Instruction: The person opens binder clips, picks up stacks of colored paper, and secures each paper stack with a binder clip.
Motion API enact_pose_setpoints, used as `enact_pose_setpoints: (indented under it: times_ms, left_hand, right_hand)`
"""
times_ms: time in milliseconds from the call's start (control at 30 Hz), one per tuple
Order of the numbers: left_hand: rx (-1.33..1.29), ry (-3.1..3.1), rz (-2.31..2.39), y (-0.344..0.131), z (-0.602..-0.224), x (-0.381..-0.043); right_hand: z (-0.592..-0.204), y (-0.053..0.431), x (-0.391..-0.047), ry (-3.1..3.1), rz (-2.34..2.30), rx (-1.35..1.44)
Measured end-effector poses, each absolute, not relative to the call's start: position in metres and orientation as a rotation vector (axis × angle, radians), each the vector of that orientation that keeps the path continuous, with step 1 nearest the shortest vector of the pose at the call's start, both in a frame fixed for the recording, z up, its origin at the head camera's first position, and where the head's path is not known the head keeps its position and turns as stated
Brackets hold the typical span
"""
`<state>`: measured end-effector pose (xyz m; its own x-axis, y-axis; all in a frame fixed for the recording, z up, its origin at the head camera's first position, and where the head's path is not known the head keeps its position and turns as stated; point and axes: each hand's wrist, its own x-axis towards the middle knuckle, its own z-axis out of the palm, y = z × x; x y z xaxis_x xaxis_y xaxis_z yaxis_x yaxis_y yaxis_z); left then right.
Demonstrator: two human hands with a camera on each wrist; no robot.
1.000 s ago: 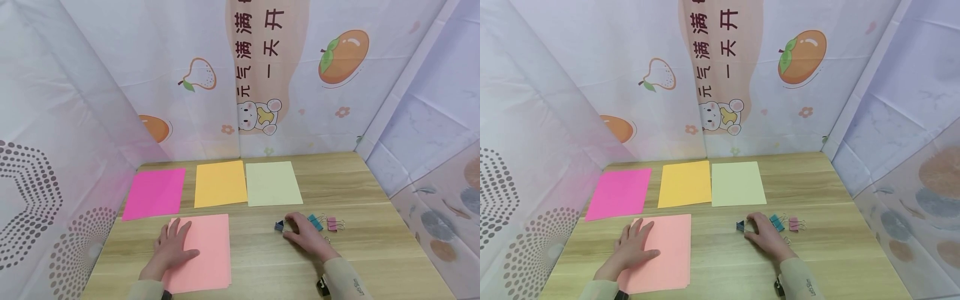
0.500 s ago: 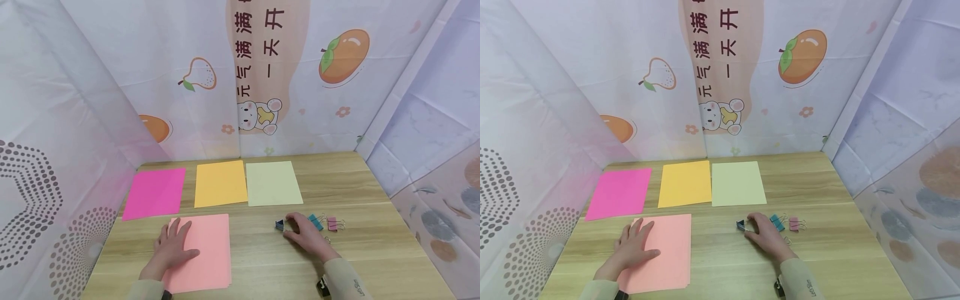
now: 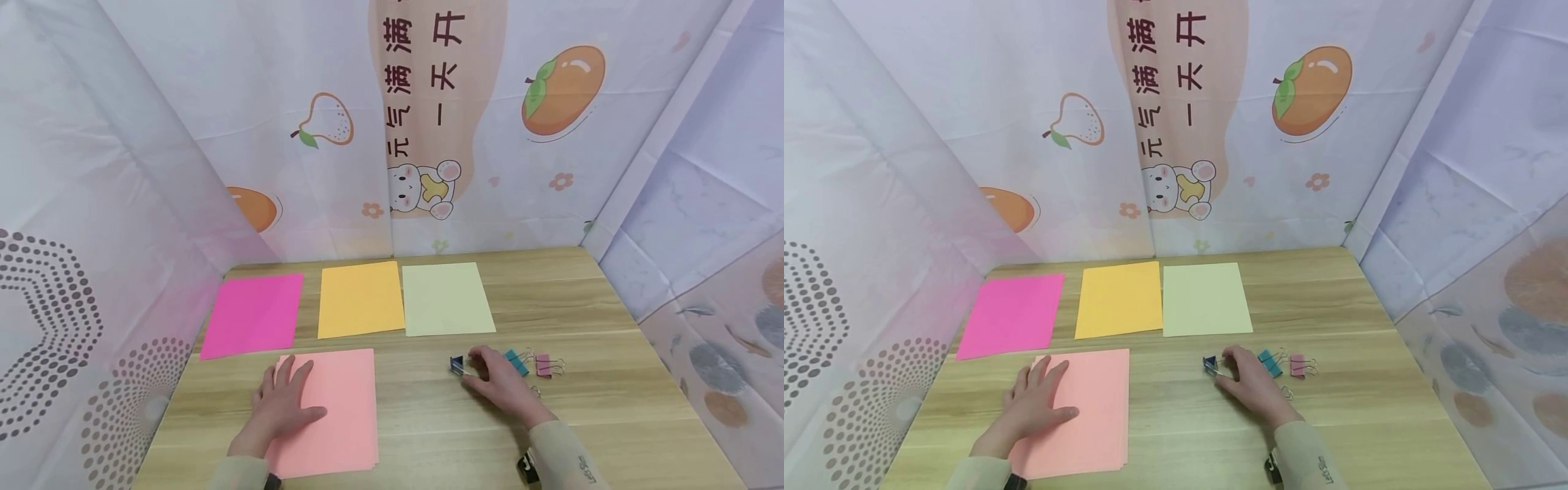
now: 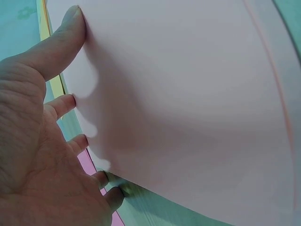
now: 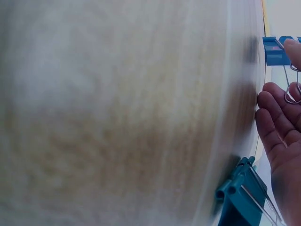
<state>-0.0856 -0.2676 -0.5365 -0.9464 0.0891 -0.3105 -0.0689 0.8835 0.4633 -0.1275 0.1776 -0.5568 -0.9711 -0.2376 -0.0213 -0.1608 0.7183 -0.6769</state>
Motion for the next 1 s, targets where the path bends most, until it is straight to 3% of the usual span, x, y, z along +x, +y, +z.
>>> enact_pose_setpoints:
  times_ms: [1000]
  left_hand:
    - [0.026, 2.787, 0.713, -0.2669, -0.5385, -0.0836]
  right_hand:
    - [-0.5510, 0.1786, -0.1257, 2.862, -1.051, -0.393]
